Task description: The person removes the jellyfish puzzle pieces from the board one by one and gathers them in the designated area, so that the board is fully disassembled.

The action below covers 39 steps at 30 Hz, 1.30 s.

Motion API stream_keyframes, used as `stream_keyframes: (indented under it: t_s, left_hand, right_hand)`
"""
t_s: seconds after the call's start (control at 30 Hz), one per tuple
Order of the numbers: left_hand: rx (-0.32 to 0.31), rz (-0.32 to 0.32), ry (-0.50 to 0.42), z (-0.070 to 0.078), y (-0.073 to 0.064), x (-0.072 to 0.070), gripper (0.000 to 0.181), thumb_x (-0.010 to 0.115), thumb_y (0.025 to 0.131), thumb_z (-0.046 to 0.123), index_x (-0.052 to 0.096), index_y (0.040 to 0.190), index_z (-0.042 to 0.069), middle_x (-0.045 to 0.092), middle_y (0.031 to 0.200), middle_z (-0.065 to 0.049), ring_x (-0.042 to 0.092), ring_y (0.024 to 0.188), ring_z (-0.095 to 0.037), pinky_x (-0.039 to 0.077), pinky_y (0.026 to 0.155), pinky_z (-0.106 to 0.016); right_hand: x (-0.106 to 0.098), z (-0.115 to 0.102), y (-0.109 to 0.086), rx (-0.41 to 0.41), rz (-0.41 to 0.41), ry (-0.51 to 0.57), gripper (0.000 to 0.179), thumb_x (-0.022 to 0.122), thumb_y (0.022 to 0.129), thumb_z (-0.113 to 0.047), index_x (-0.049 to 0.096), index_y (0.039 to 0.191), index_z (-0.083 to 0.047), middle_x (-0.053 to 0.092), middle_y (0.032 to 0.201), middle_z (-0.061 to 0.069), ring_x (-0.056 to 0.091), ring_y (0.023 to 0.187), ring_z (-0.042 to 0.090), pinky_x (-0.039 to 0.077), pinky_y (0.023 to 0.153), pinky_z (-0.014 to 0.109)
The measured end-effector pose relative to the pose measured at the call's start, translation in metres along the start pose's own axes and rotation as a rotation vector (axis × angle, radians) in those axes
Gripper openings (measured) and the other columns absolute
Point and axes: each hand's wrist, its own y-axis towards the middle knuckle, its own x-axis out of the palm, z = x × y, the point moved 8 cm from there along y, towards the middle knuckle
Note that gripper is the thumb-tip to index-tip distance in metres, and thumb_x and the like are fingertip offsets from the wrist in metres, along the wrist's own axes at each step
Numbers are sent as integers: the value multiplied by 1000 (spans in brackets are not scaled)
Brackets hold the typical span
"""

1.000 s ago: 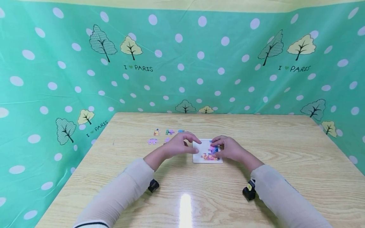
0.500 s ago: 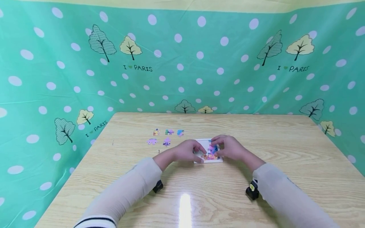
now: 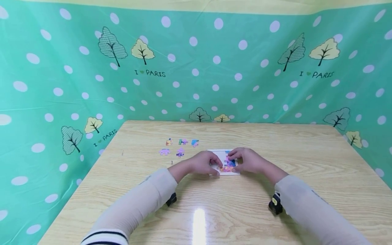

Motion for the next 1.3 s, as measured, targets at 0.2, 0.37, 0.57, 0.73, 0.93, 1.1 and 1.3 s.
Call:
stream_keyframes:
  t_s: [0.2, 0.37, 0.57, 0.73, 0.93, 1.1, 1.3]
  left_hand:
    - [9, 11, 51, 3, 5, 0, 31, 82, 80, 19, 73, 109, 16, 65, 99, 10, 54, 92, -9, 45, 85, -24]
    - [17, 17, 118, 4, 11, 0, 40, 84, 78, 17, 71, 115, 11, 63, 104, 5, 55, 95, -9, 46, 87, -22]
    - [-9, 8, 126, 2, 13, -1, 41, 85, 76, 17, 72, 115, 11, 62, 103, 5, 54, 93, -9, 46, 85, -22]
    - [-18, -2, 121, 4, 13, 0, 34, 84, 77, 16, 74, 110, 12, 62, 100, 6, 54, 91, -9, 46, 83, -23]
    - [-8, 6, 111, 4, 14, 0, 33, 85, 76, 13, 75, 107, 10, 63, 95, 6, 53, 87, -9, 46, 79, -21]
    - [-5, 25, 58, 3, 13, -2, 33, 86, 73, 10, 74, 104, 9, 63, 86, 3, 54, 80, -9, 47, 72, -20]
    - [21, 33, -51, 3, 12, -4, 29, 84, 73, 0, 69, 97, 8, 64, 83, 1, 59, 76, -9, 51, 71, -20]
  right_hand:
    - [1, 4, -3, 7, 5, 29, 41, 83, 78, -12, 70, 116, 0, 59, 129, 12, 47, 126, 37, 35, 107, 53]
    - [1, 10, -4, 34, 5, 91, 42, 84, 77, -12, 71, 115, -2, 58, 129, 11, 47, 126, 35, 37, 106, 51]
    - [1, 14, -3, 54, 7, 148, 42, 85, 75, -12, 72, 114, -2, 59, 129, 10, 46, 126, 35, 36, 107, 51]
    - [2, 16, -3, 69, 7, 175, 41, 85, 76, -11, 72, 114, -2, 58, 129, 10, 45, 127, 36, 35, 107, 52]
    - [3, 16, -3, 62, 6, 200, 39, 84, 76, -9, 72, 112, -1, 58, 129, 11, 46, 127, 36, 34, 107, 52]
    - [3, 17, -2, 55, 11, 227, 34, 84, 75, -7, 75, 107, -2, 58, 128, 11, 45, 127, 36, 34, 108, 52]
    - [3, 18, -2, 67, 17, 235, 35, 84, 75, -8, 74, 108, -3, 57, 130, 11, 44, 127, 37, 34, 108, 52]
